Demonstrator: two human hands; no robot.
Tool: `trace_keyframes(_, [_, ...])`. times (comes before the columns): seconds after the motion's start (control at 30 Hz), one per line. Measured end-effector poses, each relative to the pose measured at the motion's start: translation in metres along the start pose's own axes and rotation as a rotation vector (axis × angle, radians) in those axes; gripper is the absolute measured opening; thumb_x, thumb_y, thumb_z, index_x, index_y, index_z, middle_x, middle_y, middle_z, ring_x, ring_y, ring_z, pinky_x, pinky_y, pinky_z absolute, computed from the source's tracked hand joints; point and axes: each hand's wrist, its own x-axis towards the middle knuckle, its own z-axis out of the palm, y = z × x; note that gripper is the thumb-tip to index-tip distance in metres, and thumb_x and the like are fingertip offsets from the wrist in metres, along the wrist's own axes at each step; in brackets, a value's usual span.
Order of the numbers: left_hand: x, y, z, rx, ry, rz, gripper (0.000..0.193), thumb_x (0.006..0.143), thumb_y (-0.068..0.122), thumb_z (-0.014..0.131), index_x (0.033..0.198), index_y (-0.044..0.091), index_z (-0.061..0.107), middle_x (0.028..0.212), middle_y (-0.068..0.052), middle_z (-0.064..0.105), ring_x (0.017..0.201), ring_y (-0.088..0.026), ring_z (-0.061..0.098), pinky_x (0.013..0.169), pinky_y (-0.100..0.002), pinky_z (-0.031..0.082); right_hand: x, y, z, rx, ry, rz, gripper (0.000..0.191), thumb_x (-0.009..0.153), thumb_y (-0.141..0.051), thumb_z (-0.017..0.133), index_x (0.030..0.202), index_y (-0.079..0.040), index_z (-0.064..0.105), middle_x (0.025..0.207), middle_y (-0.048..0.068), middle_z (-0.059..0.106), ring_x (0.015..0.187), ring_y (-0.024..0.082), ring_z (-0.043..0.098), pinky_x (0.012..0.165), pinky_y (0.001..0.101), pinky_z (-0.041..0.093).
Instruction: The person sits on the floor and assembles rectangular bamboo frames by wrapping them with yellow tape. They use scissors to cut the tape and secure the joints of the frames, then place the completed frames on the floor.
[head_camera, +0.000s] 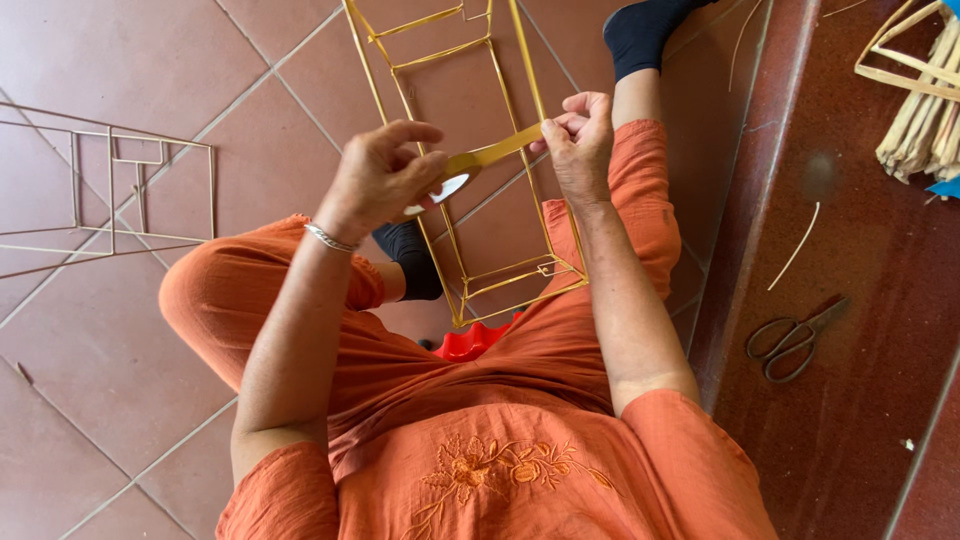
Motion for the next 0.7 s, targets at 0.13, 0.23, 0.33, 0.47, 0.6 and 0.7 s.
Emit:
trace_keyframes(0.13, [-0.014, 0.018, -0.034, 0.086, 0.072, -0.070, 0.026, 0.097, 0.017, 0.074, 0.109, -0.005, 0.069, 0.074, -0.008, 0.074, 0.059, -0.009, 0.068, 0.048, -0.021, 0.056, 0.002, 0.007, -0.008, -0.040, 0.017, -0.023, 0.024, 0.097, 0.008, 0.060, 0.109, -0.003, 0.042, 0.083, 0.008, 0.064, 0.068, 0.014, 0.070, 0.066, 0.0251, 0.062])
trace_keyframes(0.23, [-0.016, 0.010, -0.041, 0.302, 0.177, -0.252, 0.033, 0.084, 0.031, 0.083, 0.096, 0.001, 0.075, 0.070, -0.007, 0.072, 0.058, -0.012, 0.067, 0.048, -0.028, 0.056, 0.003, 0.012, -0.006, 0.010, 0.001, -0.047, 0.021, 0.099, 0.009, 0.061, 0.105, -0.003, 0.045, 0.085, 0.006, 0.061, 0.069, 0.014, 0.069, 0.068, 0.0263, 0.063])
trace_keyframes(0.33, [-0.015, -0.013, -0.037, 0.776, 0.277, -0.078, 0.038, 0.076, 0.043, 0.087, 0.083, 0.006, 0.079, 0.069, -0.009, 0.073, 0.059, -0.020, 0.069, 0.061, -0.034, 0.056, 0.004, 0.014, -0.004, 0.005, -0.015, -0.060, 0.020, 0.099, 0.009, 0.062, 0.102, -0.004, 0.047, 0.084, 0.005, 0.061, 0.069, 0.013, 0.069, 0.068, 0.0265, 0.062])
trace_keyframes(0.47, [-0.002, -0.046, -0.034, 0.922, 0.361, -0.101, 0.045, 0.074, 0.055, 0.086, 0.079, 0.011, 0.076, 0.068, -0.009, 0.071, 0.063, -0.026, 0.069, 0.064, -0.039, 0.055, 0.005, 0.015, -0.006, -0.028, -0.012, -0.045, 0.018, 0.100, 0.008, 0.063, 0.099, -0.004, 0.049, 0.083, 0.004, 0.061, 0.071, 0.014, 0.071, 0.069, 0.0270, 0.063])
trace_keyframes(0.6, [0.011, -0.065, -0.029, 0.998, 0.417, -0.087, 0.051, 0.070, 0.057, 0.089, 0.072, 0.009, 0.069, 0.063, -0.011, 0.067, 0.061, -0.032, 0.067, 0.060, -0.044, 0.052, 0.005, 0.018, -0.006, -0.058, -0.056, -0.077, 0.013, 0.103, 0.005, 0.063, 0.101, -0.004, 0.053, 0.086, 0.005, 0.066, 0.073, 0.013, 0.071, 0.072, 0.0261, 0.062])
trace_keyframes(0.7, [0.012, -0.074, -0.025, 1.043, 0.459, -0.044, 0.048, 0.073, 0.053, 0.088, 0.073, 0.010, 0.067, 0.062, -0.011, 0.066, 0.062, -0.034, 0.067, 0.059, -0.046, 0.052, 0.005, 0.016, -0.006, -0.110, -0.088, -0.104, 0.008, 0.106, 0.002, 0.063, 0.101, -0.002, 0.059, 0.089, 0.004, 0.068, 0.076, 0.012, 0.070, 0.073, 0.0254, 0.061])
